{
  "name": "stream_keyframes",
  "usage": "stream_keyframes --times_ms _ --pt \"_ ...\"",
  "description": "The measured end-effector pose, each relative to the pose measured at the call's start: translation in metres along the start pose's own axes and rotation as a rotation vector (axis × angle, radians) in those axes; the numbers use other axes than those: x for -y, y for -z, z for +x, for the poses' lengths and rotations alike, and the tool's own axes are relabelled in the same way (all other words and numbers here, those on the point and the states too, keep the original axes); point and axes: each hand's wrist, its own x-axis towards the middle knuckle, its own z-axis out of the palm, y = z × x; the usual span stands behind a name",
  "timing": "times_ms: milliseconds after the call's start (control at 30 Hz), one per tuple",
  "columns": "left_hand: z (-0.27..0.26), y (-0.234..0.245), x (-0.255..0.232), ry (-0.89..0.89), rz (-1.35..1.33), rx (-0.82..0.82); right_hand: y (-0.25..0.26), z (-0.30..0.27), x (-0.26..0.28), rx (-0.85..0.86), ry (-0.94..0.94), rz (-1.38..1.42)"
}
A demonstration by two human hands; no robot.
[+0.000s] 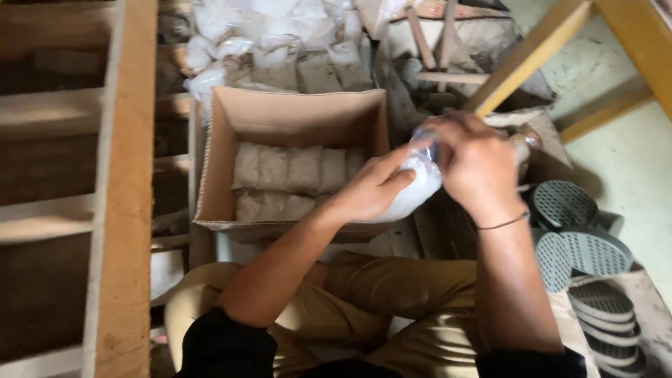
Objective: Packing small plastic bags containing white granular material into a cardboard box and organizing them.
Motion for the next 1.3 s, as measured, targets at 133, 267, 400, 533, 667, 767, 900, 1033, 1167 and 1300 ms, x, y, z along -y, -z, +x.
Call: stream_keyframes --times_ms 133,267,400,533,667,767,900,1033,1167,1300 --pt "-0.002 0.007 -0.013 -0.039 -0.069 0.044 0.042 -0.007 -0.021 0.025 -0.153 -0.134" --pt "-0.001 0.0 -0.017 0.143 -0.303 0.137 0.092 0.005 0.011 -0.171 0.086 0.266" --pt "-0.015 -0.016 0.005 0.062 -0.4 0.162 0.094 -0.002 0.029 0.065 0.312 0.282" --pt "-0.012 -0.011 0.009 0.109 -0.288 0.182 0.083 0.003 0.024 0.132 0.188 0.097" --pt "-0.007 -0.003 0.003 0.207 -0.28 0.229 0.087 0.001 0.011 -0.025 0.043 0.261" --pt "-0.006 -0.002 0.004 0.233 -0.293 0.189 0.085 -0.001 0.013 -0.068 0.068 0.486" --pt "-0.007 0.001 -0.009 0.194 -0.053 0.227 0.07 0.009 0.018 0.282 0.222 0.704" --pt "-0.014 0.004 0.0 0.274 -0.007 0.323 0.043 -0.002 0.008 0.202 -0.092 0.941" --pt "-0.006 0.014 -0.058 0.228 0.016 0.362 0.024 -0.01 -0.039 -0.043 -0.219 0.756" --pt "-0.008 0.016 -0.059 0.142 -0.092 0.374 0.031 -0.01 -0.043 -0.222 -0.431 0.973"
